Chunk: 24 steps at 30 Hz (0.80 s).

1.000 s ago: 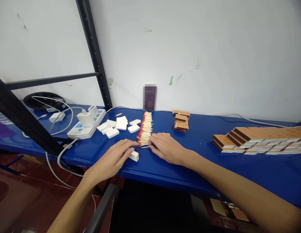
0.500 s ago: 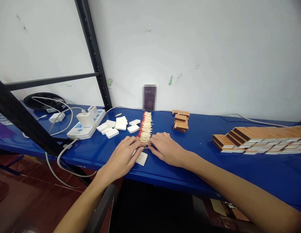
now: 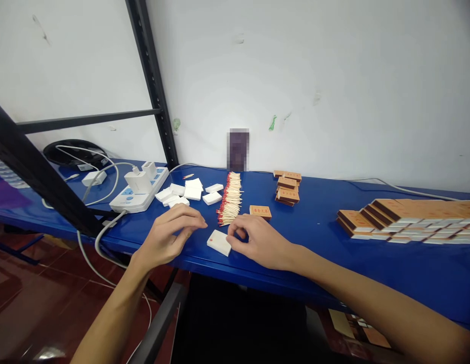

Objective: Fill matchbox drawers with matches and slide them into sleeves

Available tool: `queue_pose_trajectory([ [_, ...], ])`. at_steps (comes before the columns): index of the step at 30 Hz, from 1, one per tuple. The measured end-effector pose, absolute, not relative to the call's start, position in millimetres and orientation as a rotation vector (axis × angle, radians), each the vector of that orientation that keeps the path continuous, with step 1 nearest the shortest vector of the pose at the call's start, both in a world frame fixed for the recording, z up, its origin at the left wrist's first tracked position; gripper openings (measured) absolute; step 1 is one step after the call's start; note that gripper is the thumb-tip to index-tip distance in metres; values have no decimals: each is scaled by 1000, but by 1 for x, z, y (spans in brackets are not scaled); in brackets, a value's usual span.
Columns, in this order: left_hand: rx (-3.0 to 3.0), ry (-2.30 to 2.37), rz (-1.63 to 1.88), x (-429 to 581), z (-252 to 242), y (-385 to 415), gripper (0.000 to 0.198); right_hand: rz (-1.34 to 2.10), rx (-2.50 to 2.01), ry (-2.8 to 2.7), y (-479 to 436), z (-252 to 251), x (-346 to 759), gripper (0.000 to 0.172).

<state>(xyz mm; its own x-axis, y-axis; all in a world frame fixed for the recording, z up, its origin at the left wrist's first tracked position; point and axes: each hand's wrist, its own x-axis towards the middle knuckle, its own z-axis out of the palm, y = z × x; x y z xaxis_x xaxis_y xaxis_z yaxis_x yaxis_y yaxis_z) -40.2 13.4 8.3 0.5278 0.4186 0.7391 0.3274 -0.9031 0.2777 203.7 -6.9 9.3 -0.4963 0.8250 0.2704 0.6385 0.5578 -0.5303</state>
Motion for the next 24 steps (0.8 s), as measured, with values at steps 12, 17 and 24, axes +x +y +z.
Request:
queue_pose_trajectory([
  [12, 2611, 789, 1112, -20, 9, 5, 18, 1, -1167, -2434, 20, -6, 219, 9],
  [17, 2551, 890, 768, -19, 14, 2, 33, 2, -1185, -2446, 19, -6, 218, 12],
  [24, 2457, 1025, 917, -13, 14, -2, 30, -1, -1203, -2454, 19, -6, 217, 11],
])
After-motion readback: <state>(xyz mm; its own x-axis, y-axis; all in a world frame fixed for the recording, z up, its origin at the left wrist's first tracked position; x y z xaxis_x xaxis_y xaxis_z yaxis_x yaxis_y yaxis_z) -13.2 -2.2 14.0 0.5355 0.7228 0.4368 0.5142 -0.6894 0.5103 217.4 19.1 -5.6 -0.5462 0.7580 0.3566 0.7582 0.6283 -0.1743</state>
